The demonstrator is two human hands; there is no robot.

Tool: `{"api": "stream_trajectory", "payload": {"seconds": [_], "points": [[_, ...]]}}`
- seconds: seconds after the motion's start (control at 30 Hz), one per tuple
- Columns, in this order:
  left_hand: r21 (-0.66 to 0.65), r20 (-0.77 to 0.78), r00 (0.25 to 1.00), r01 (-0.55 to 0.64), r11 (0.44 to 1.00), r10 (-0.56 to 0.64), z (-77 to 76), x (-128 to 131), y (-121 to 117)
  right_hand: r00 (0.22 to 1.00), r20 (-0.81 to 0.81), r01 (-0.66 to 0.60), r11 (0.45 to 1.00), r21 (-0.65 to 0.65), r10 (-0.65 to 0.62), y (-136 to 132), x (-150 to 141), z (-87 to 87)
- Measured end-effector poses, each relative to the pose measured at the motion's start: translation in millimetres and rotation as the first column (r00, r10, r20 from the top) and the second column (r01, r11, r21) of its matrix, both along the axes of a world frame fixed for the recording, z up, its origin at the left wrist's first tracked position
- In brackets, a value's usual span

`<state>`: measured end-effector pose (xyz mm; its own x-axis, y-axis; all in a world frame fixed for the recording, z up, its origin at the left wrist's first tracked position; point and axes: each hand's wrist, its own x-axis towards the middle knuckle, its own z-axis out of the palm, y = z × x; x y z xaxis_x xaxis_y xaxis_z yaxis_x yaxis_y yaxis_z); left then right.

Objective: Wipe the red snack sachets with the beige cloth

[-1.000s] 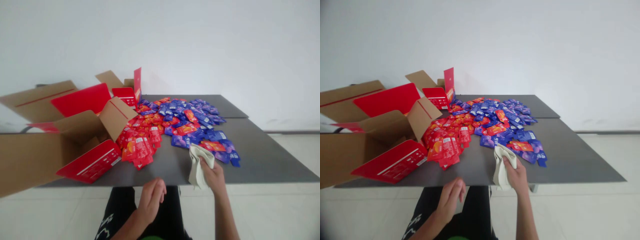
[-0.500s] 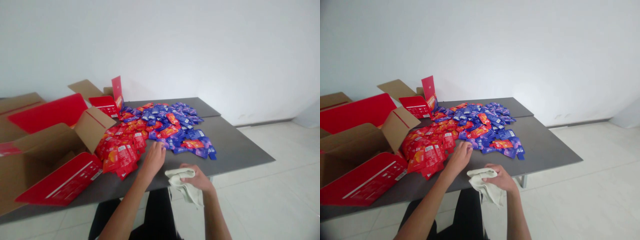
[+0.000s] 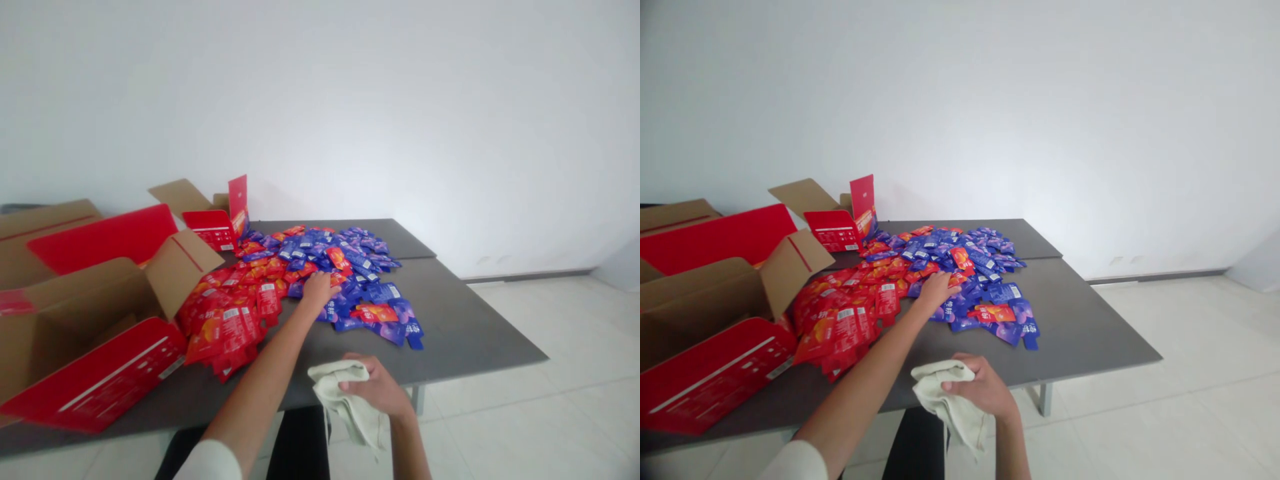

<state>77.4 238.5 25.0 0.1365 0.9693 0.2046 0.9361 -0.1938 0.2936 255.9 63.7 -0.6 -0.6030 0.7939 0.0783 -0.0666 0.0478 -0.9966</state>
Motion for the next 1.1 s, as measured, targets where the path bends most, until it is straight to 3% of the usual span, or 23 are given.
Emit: {"api": "stream_trajectory", "payload": {"seconds": [0.17, 0.3, 0.47, 0.53, 0.6, 0.73, 0.9, 1.1], "points": [[0.026, 0.028, 0.998, -0.049, 0.998, 0.048, 5.7, 2.6, -0.6, 1.0, -0.015, -0.006, 1.0, -0.015, 0.006, 0.8, 0.5, 0.5], [0.143, 0.111, 0.994, -0.027, 0.989, 0.011, 17.3, -4.7, -21.5, 0.999, -0.038, -0.027, 0.998, -0.051, 0.025, 3.6, 2.1, -1.6], [0.275, 0.199, 0.96, 0.139, 0.951, -0.198, 37.4, -34.2, -89.8, 0.999, -0.035, -0.039, 0.999, 0.018, 0.04, 5.1, 4.3, -4.9], [0.312, 0.288, 0.889, 0.265, 0.913, -0.356, 39.5, -53.5, -124.6, 0.996, -0.039, -0.072, 0.996, 0.053, 0.074, 4.4, 5.6, -5.6], [0.226, 0.289, 0.851, 0.384, 0.895, -0.438, 35.4, -73.9, -154.6, 0.993, -0.032, -0.112, 0.991, 0.079, 0.115, 3.5, 7.3, -5.3], [0.086, 0.259, 0.871, 0.41, 0.908, -0.418, 13.9, -103.0, -185.9, 0.983, -0.015, -0.18, 0.979, 0.098, 0.183, 2.8, 12.6, -3.1], [0.059, 0.203, 0.907, 0.366, 0.929, -0.37, -8.1, -107.1, -186.4, 0.969, -0.014, -0.244, 0.965, 0.1, 0.246, 1.8, 19.7, -4.3], [0.08, 0.136, 0.899, 0.41, 0.909, -0.417, -21.8, -104.8, -174.3, 0.986, 0.02, -0.165, 0.984, 0.073, 0.164, -2.1, 15.1, -4.2]]}}
